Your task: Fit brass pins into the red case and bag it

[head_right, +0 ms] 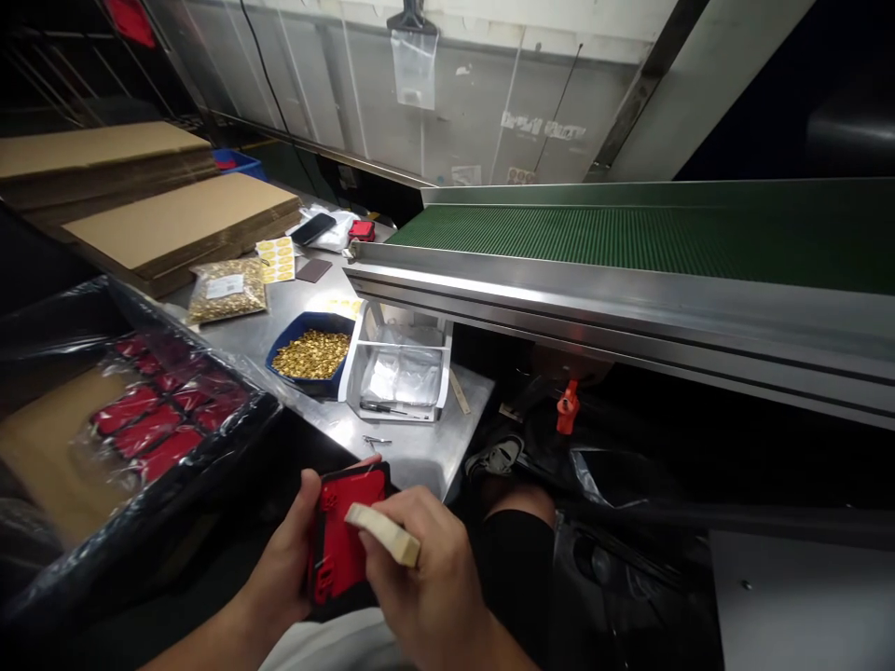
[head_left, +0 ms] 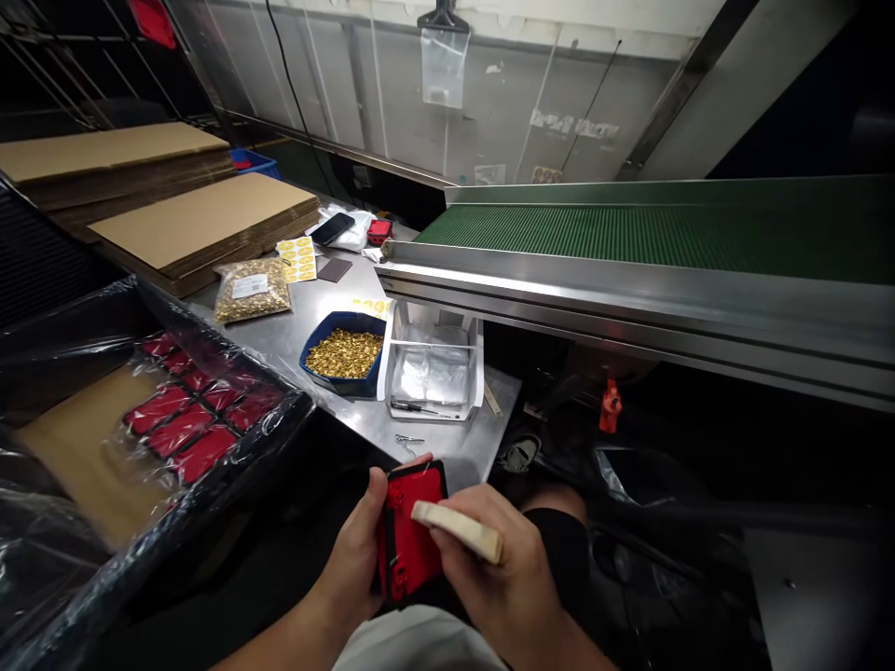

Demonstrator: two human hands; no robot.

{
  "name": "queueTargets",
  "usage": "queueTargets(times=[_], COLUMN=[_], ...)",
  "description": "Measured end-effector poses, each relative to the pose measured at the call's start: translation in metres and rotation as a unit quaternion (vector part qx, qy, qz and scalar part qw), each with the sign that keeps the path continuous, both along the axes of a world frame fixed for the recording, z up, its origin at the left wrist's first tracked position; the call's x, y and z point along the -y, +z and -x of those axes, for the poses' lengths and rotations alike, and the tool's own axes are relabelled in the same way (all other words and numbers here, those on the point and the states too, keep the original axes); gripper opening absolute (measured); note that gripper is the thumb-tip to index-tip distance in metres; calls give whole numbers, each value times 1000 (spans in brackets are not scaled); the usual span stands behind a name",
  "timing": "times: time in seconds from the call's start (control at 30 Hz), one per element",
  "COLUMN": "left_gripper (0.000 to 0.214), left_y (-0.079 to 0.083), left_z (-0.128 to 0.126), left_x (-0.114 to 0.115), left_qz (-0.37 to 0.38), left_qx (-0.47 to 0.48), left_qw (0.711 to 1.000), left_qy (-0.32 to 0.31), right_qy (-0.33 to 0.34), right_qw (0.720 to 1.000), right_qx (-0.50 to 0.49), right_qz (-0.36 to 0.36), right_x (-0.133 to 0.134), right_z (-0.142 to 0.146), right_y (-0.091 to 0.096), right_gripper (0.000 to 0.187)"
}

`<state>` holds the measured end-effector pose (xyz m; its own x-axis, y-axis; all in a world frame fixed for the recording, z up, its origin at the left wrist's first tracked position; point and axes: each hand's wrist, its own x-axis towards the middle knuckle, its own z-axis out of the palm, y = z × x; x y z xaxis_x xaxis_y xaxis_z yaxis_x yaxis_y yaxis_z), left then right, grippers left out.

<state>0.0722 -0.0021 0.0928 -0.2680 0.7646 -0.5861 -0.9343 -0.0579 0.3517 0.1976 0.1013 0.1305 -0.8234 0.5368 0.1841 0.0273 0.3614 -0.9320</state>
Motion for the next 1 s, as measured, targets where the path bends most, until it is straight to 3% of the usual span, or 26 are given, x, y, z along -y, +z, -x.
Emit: queueTargets(times=[0.17, 0.57, 0.63, 0.73, 0.8, 0.87, 0.93, 1.0], left_gripper=[77, 68, 65, 70, 74, 76, 78, 81], left_y=[5, 5, 6, 7, 8, 9, 9, 8], left_z=[0, 6, 10, 16, 18, 19, 19, 18], left_x=[0, -1, -1, 0, 1, 3, 4, 5], left_qz=[9, 10, -17, -62, -75, -79, -77, -77], left_qx=[-12, 13, 24, 29, 25, 24, 28, 32], left_qw=[1000, 1000, 1000, 998, 997, 996, 996, 996], left_qy=[-2, -2, -3, -11, -18, -17, -18, -25], right_qy=[-3, -16, -115, -286, -285, -254, -234, -233], right_qw=[1000, 1000, 992, 952, 937, 932, 930, 923], right_qx=[4, 11, 13, 97, 198, 256, 283, 305], right_qz=[-20, 19, 50, 58, 36, 28, 17, -10], right_x=[5, 6, -7, -36, -53, -64, -68, -70], right_z=[4, 16, 17, 17, 19, 23, 29, 36], right_y=[0, -4, -20, -63, -95, -121, -135, -138], right_gripper=[17, 11, 12, 37, 55, 59, 57, 60])
